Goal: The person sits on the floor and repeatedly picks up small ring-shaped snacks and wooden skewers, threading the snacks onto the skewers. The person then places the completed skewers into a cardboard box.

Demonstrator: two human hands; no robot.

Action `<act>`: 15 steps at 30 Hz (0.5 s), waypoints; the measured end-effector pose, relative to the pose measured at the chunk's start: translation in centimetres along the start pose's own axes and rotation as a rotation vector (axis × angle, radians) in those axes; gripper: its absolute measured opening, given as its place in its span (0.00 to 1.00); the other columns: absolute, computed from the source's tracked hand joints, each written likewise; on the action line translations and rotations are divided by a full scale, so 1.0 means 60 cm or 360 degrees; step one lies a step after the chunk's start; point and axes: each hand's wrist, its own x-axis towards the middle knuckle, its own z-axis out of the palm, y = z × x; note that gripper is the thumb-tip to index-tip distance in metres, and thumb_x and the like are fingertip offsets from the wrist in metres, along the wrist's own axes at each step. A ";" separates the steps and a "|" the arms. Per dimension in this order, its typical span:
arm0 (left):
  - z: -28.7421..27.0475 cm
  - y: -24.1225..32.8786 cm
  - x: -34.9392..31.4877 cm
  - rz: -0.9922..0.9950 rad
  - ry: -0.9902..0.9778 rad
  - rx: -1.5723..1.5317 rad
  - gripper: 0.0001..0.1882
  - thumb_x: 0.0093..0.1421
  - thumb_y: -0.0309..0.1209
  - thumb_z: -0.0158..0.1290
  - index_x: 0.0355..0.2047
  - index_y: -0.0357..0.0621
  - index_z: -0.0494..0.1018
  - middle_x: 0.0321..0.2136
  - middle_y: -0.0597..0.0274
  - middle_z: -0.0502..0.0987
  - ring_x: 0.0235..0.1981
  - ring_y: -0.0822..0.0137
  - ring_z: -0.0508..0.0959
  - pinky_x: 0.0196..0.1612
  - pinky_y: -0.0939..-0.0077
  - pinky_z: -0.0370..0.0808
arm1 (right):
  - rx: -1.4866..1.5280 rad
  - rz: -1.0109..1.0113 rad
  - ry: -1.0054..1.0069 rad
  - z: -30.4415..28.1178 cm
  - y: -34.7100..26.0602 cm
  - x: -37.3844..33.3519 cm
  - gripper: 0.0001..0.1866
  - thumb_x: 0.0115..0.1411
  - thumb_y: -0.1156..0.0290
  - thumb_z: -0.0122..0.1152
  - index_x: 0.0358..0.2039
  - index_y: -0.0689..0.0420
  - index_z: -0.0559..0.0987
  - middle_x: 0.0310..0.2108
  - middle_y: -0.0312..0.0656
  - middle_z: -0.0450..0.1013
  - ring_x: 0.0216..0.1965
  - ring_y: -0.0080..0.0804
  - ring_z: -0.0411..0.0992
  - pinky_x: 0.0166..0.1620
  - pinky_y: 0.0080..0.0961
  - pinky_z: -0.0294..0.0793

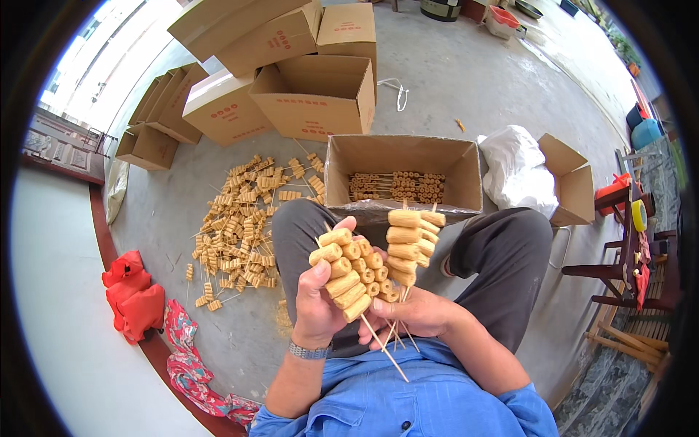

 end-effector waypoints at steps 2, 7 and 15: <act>-0.008 -0.001 0.001 0.0058 -0.0192 -0.0157 0.36 0.63 0.42 0.45 0.69 0.43 0.49 0.52 0.54 0.69 0.53 0.49 0.73 0.57 0.50 0.71 | -0.0055 -0.0012 0.0125 -0.005 0.005 -0.007 0.22 0.67 0.57 0.56 0.50 0.62 0.72 0.36 0.44 0.77 0.40 0.32 0.77 0.45 0.30 0.80; -0.011 -0.002 -0.007 0.0073 -0.0012 -0.0132 0.36 0.62 0.42 0.46 0.68 0.46 0.52 0.51 0.58 0.69 0.53 0.51 0.72 0.56 0.47 0.71 | -0.0189 -0.0026 0.0312 0.002 0.006 -0.028 0.19 0.69 0.58 0.54 0.48 0.62 0.75 0.35 0.41 0.78 0.37 0.29 0.77 0.44 0.26 0.78; 0.000 -0.014 -0.022 0.0031 0.0104 -0.0074 0.34 0.67 0.51 0.42 0.64 0.40 0.56 0.54 0.49 0.69 0.55 0.51 0.72 0.58 0.54 0.71 | -0.0463 -0.0199 0.0515 0.033 0.008 -0.028 0.17 0.71 0.58 0.51 0.42 0.60 0.77 0.28 0.35 0.75 0.30 0.21 0.73 0.37 0.20 0.76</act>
